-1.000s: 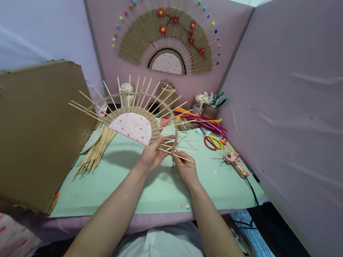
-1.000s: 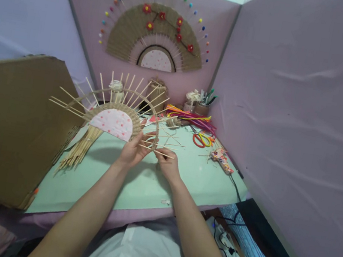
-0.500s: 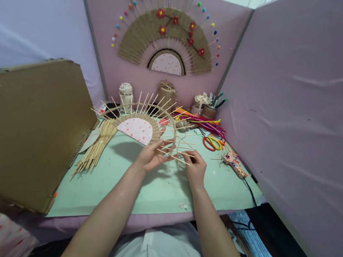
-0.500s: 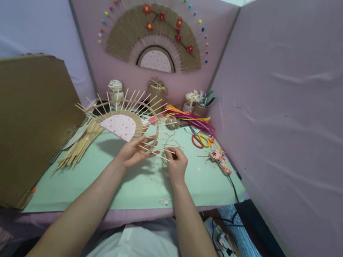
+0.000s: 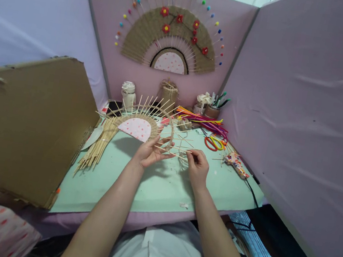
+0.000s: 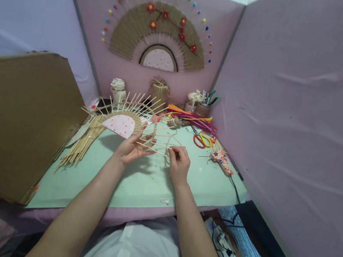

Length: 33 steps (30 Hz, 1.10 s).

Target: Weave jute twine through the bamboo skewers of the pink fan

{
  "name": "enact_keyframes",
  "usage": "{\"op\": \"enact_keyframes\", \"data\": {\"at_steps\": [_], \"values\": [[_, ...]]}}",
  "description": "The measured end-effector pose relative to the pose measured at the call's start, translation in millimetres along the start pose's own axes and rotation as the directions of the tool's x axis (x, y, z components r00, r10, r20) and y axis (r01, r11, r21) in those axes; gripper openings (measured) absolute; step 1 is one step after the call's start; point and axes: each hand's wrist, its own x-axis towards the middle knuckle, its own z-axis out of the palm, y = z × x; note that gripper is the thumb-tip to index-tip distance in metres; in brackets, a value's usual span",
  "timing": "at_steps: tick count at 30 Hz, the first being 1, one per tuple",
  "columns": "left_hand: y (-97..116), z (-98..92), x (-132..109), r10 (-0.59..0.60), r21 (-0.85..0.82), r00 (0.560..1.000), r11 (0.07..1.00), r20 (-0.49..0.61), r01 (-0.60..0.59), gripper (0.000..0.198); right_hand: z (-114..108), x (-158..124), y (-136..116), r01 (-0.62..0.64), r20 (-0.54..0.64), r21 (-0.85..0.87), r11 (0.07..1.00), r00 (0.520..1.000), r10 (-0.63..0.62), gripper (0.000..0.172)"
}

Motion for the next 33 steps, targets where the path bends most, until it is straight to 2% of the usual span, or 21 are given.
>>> {"op": "enact_keyframes", "data": {"at_steps": [4,9,13,17,19,21,23,26,29,33], "values": [[0,0.2,0,0.009,-0.003,1.0,1.0,-0.001,-0.009,0.039,1,-1,2,-0.024,0.023,-0.001,1.0,0.999,0.024,0.01],[2,-2.8,2,-0.008,0.005,0.999,1.0,-0.031,0.009,0.037,0,-1,1,-0.008,0.02,-0.013,1.0,1.0,0.008,0.008],[5,-4.8,2,0.031,0.024,0.997,0.999,-0.074,-0.029,0.042,-1,-2,-2,0.055,0.009,-0.02,0.998,0.998,-0.055,0.005],[7,-3.9,1,0.065,0.034,0.99,0.998,-0.129,-0.061,0.038,-2,-2,-4,0.167,0.01,-0.051,0.985,0.986,-0.167,0.009],[8,-3.7,0,0.074,0.061,0.988,0.996,-0.135,-0.066,0.041,-3,-2,-3,0.183,-0.008,-0.049,0.982,0.983,-0.184,0.009],[8,-4.0,0,0.062,0.094,0.992,0.994,-0.108,-0.052,0.046,-3,-1,-1,0.109,-0.038,-0.016,0.994,0.993,-0.11,0.008],[7,-4.6,-1,0.021,0.108,0.996,0.994,-0.081,-0.012,0.047,-3,0,2,-0.052,-0.033,0.053,0.997,0.998,0.054,0.008],[4,-3.7,-1,-0.042,0.083,0.998,0.996,-0.048,0.046,0.045,-1,2,6,-0.282,0.063,0.134,0.95,0.959,0.276,0.014],[-4,0.7,-2,-0.091,0.056,0.995,0.994,0.03,0.089,0.049,1,4,8,-0.342,0.114,0.145,0.929,0.938,0.328,0.018],[-22,9.1,-3,-0.203,0.06,0.969,0.979,0.144,0.197,0.054,5,5,12,-0.372,0.064,0.126,0.92,0.928,0.367,0.022]]}}
